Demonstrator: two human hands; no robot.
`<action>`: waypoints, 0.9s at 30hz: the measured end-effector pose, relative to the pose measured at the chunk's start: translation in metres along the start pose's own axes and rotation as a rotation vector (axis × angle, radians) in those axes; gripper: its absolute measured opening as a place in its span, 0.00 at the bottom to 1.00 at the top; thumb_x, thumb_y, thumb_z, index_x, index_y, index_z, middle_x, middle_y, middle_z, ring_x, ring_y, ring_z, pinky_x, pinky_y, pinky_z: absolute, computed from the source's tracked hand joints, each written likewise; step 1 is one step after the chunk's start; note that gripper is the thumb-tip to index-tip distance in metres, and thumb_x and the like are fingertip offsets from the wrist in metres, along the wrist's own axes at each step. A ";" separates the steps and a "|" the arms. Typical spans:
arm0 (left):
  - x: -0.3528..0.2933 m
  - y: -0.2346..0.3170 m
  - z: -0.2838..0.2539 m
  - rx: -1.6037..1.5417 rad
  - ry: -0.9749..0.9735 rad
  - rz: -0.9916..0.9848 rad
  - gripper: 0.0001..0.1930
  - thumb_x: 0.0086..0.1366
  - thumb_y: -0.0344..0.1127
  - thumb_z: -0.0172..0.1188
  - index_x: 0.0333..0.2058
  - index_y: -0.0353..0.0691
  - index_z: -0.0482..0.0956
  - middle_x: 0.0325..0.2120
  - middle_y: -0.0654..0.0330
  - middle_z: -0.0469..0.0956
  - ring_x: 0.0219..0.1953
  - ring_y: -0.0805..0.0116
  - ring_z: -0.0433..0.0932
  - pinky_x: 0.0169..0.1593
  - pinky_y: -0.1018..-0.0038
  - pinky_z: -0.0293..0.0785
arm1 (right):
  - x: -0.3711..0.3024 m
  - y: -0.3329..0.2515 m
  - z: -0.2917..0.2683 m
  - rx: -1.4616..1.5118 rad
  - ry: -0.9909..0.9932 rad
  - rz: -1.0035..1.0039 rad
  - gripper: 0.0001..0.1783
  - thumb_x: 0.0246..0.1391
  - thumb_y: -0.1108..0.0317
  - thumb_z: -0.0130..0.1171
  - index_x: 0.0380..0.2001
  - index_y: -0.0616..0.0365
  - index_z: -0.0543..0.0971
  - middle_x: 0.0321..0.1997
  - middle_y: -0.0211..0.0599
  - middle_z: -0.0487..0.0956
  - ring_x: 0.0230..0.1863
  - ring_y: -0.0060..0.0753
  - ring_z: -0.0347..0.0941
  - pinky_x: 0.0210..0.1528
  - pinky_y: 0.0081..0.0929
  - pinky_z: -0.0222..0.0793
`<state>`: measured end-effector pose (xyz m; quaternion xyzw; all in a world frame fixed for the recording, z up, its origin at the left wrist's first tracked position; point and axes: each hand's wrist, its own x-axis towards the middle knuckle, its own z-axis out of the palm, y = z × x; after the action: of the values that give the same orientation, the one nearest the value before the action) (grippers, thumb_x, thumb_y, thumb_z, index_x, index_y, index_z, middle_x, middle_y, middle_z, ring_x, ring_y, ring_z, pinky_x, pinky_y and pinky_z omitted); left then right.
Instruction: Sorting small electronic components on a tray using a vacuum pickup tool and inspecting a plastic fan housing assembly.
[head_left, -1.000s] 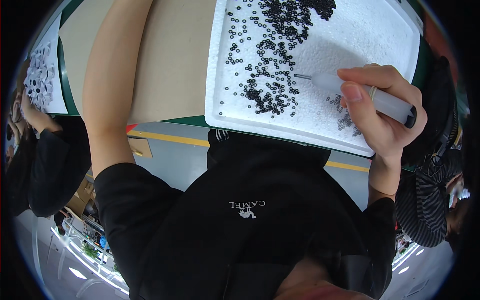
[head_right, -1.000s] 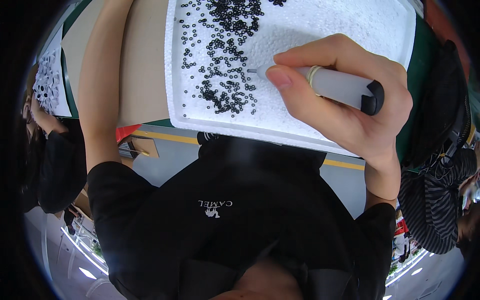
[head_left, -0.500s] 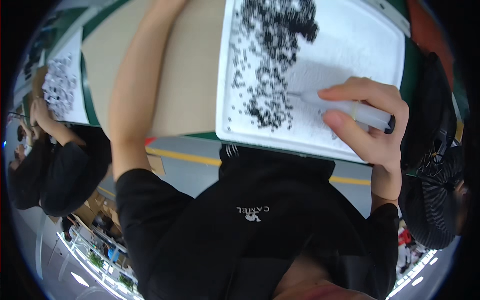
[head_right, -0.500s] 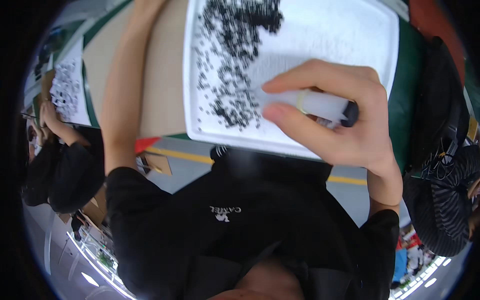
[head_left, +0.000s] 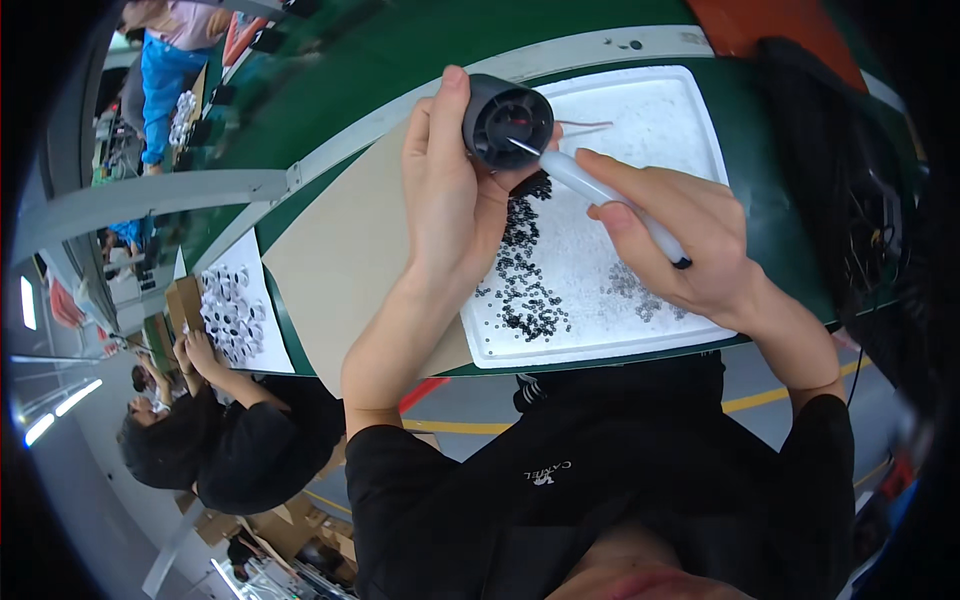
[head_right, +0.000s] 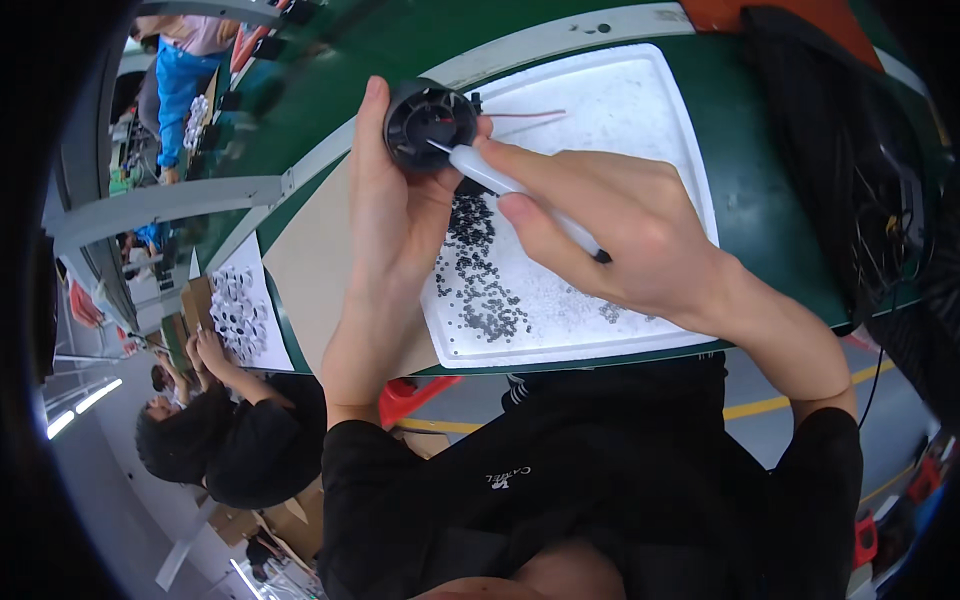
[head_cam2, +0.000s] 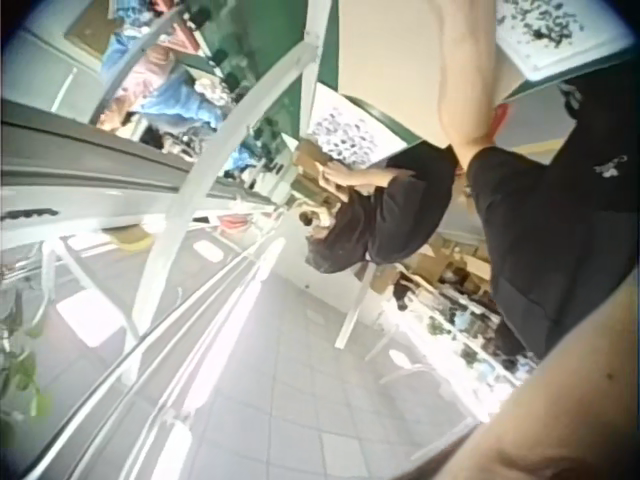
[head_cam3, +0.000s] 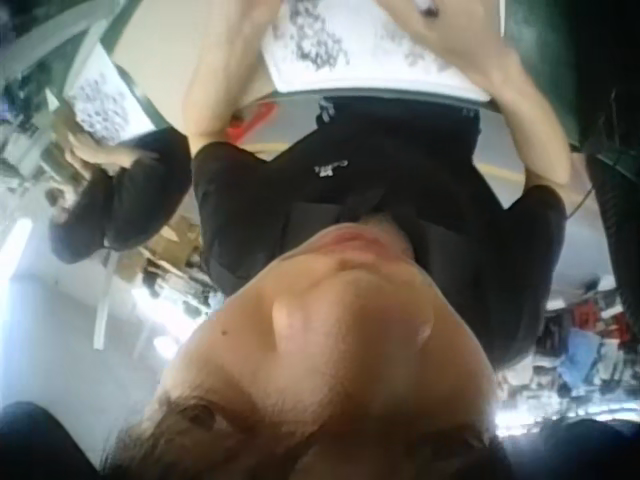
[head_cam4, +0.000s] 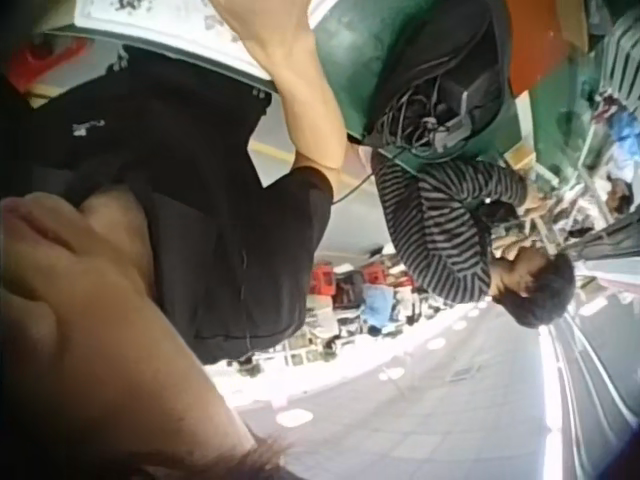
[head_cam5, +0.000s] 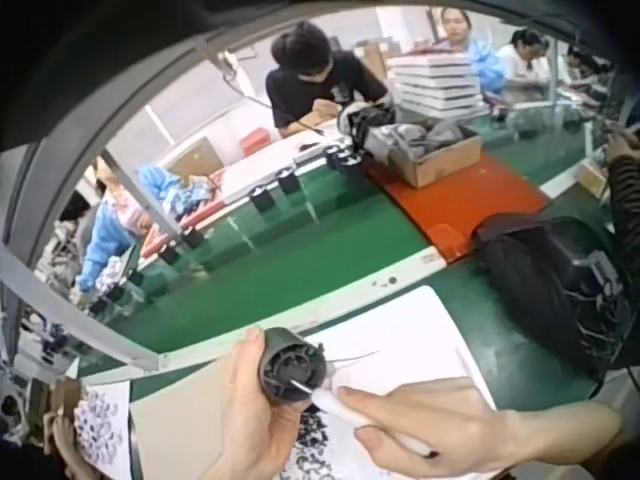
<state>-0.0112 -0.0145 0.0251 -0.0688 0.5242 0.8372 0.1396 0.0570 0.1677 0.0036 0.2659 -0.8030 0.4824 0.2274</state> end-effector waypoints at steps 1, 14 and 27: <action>-0.003 -0.003 0.003 0.004 0.008 0.011 0.19 0.73 0.50 0.52 0.37 0.38 0.65 0.31 0.53 0.79 0.35 0.60 0.84 0.35 0.67 0.86 | 0.000 0.001 0.000 -0.007 0.008 -0.016 0.18 0.57 0.77 0.58 0.52 0.70 0.78 0.28 0.42 0.83 0.26 0.31 0.81 0.29 0.23 0.75; -0.006 -0.019 0.001 0.079 0.065 0.193 0.16 0.69 0.44 0.61 0.31 0.40 0.69 0.27 0.61 0.77 0.25 0.77 0.76 0.30 0.78 0.77 | -0.004 -0.001 0.006 -0.083 -0.021 -0.001 0.19 0.54 0.80 0.60 0.50 0.71 0.78 0.22 0.42 0.78 0.19 0.31 0.73 0.23 0.26 0.70; -0.012 -0.028 -0.002 0.216 0.119 0.328 0.15 0.67 0.40 0.65 0.27 0.41 0.70 0.22 0.67 0.74 0.24 0.85 0.67 0.29 0.85 0.64 | -0.008 0.000 0.017 -0.110 0.030 -0.090 0.18 0.53 0.81 0.61 0.48 0.74 0.77 0.22 0.43 0.76 0.20 0.33 0.72 0.22 0.26 0.67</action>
<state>0.0084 -0.0065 0.0030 -0.0163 0.6225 0.7821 -0.0231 0.0611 0.1539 -0.0092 0.2816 -0.8121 0.4307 0.2750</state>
